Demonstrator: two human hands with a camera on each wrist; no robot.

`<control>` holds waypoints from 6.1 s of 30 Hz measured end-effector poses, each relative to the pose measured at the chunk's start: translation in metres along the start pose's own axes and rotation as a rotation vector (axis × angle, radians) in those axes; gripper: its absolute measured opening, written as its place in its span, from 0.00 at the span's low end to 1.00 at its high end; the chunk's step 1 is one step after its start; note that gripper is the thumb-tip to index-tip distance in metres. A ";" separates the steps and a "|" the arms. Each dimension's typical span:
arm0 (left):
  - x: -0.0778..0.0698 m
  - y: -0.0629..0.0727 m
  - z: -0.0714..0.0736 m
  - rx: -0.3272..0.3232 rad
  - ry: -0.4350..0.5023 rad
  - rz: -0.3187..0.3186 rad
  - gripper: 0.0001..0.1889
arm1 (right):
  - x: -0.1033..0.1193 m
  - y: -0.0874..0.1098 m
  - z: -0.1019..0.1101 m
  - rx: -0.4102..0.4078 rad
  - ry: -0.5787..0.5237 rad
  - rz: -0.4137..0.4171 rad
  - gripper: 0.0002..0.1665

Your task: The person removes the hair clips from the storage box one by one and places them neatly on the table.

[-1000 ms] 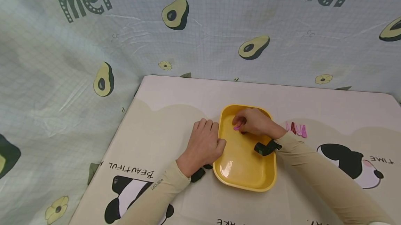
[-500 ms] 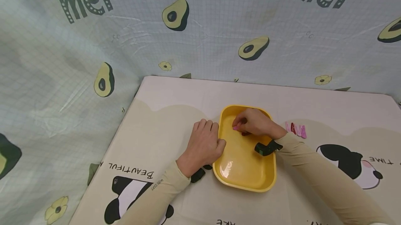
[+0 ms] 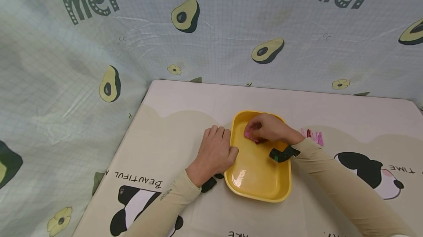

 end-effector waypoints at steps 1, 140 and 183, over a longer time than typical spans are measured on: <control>0.000 0.000 0.000 0.001 0.000 0.001 0.08 | 0.000 0.000 0.000 0.000 -0.006 -0.004 0.05; -0.005 -0.004 0.002 0.027 0.014 0.009 0.08 | -0.197 0.114 0.102 -0.545 -0.065 -0.254 0.22; -0.003 -0.002 0.002 -0.008 0.048 0.003 0.09 | -0.118 0.117 0.112 -0.552 -0.033 -0.203 0.26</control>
Point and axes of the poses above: each hand's wrist, its own y-axis away from the middle knuckle, its own z-axis out of the back of the hand, x = y × z, the point moved 6 cm from there along -y, towards the middle knuckle, and after that the axes turned 14 degrees about -z, right-handed, at the moved point
